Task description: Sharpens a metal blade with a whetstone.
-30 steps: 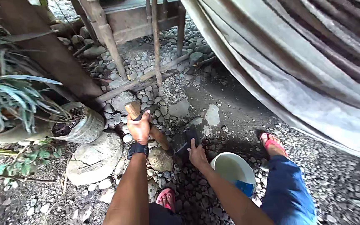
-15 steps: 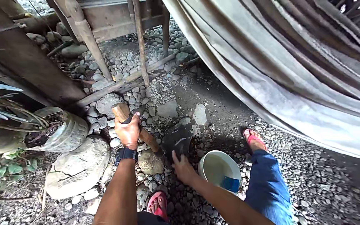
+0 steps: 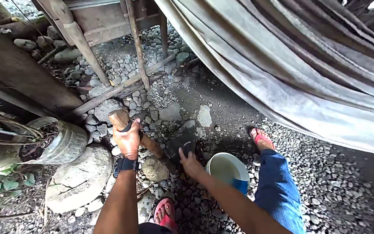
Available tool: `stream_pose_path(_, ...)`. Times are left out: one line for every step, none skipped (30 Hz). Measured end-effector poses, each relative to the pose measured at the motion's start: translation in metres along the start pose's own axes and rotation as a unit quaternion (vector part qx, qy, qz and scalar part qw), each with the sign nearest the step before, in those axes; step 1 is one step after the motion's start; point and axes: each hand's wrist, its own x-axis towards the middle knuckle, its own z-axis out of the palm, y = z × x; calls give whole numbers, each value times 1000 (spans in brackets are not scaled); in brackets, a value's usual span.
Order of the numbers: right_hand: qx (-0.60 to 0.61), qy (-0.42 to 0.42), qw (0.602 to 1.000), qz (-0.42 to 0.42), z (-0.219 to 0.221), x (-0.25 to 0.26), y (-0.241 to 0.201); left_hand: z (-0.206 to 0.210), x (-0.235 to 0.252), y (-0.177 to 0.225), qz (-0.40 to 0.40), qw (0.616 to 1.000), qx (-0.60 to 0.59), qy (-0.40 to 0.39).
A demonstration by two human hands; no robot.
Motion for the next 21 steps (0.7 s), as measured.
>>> stream_pose_path(11,19,999,40,-14,14,1,-1,-1,0,3,1000,-6,-2)
stream_pose_path(21,30,995,89,-28,28,0,-1,-3,1,4,1000,-11,-4)
stream_pose_path(29,39,991,124,-38,37,-2,0,-4,4,4,1000,-15,-6)
stream_pose_path(32,42,990,133,-40,38,-5,1,-4,7,1,1000,-15,-7)
stream_pose_path(27,35,993,113,-33,29,-8,1,-5,9,-4,1000,-11,-7)
stream_pose_path(16,18,997,73,-21,14,-10,2,-5,9,-7,1000,-4,-8)
stream_pose_path(4,-8,1000,28,-8,-3,-11,3,-4,8,-7,1000,1,-7)
stream_pose_path(-8,-39,999,-5,2,-16,-12,4,-4,6,-4,1000,4,-5)
stream_pose_path(-21,-59,998,-21,9,-22,-10,3,-4,5,0,1000,3,-4)
stream_pose_path(-26,-55,998,-23,10,-20,-5,3,-4,3,5,1000,2,-3)
stream_pose_path(-20,-35,999,-11,4,-11,0,2,-6,3,9,1000,0,-4)
stream_pose_path(-9,-8,1000,18,-7,3,4,2,-7,3,11,1000,-2,-5)
stream_pose_path(12,13,998,64,-19,17,5,1,-8,3,15,1000,-5,-8)
stream_pose_path(28,27,993,109,-31,30,5,1,-9,4,17,1000,-9,-10)
stream_pose_path(38,32,989,137,-38,37,3,2,-9,6,16,1000,-11,-13)
stream_pose_path(38,31,989,140,-39,36,2,3,-10,9,10,1000,-10,-15)
stream_pose_path(29,21,992,119,-32,27,1,4,-10,9,6,1000,-7,-17)
stream_pose_path(13,7,997,74,-22,14,2,6,-9,9,4,1000,-2,-18)
stream_pose_path(-1,-12,1000,24,-12,1,4,7,-8,9,1,1000,1,-20)
stream_pose_path(-14,-34,999,-10,-5,-8,5,7,-8,9,1,1000,-1,-22)
stream_pose_path(-22,-43,999,-20,-4,-10,7,7,-7,7,10,1000,-10,-23)
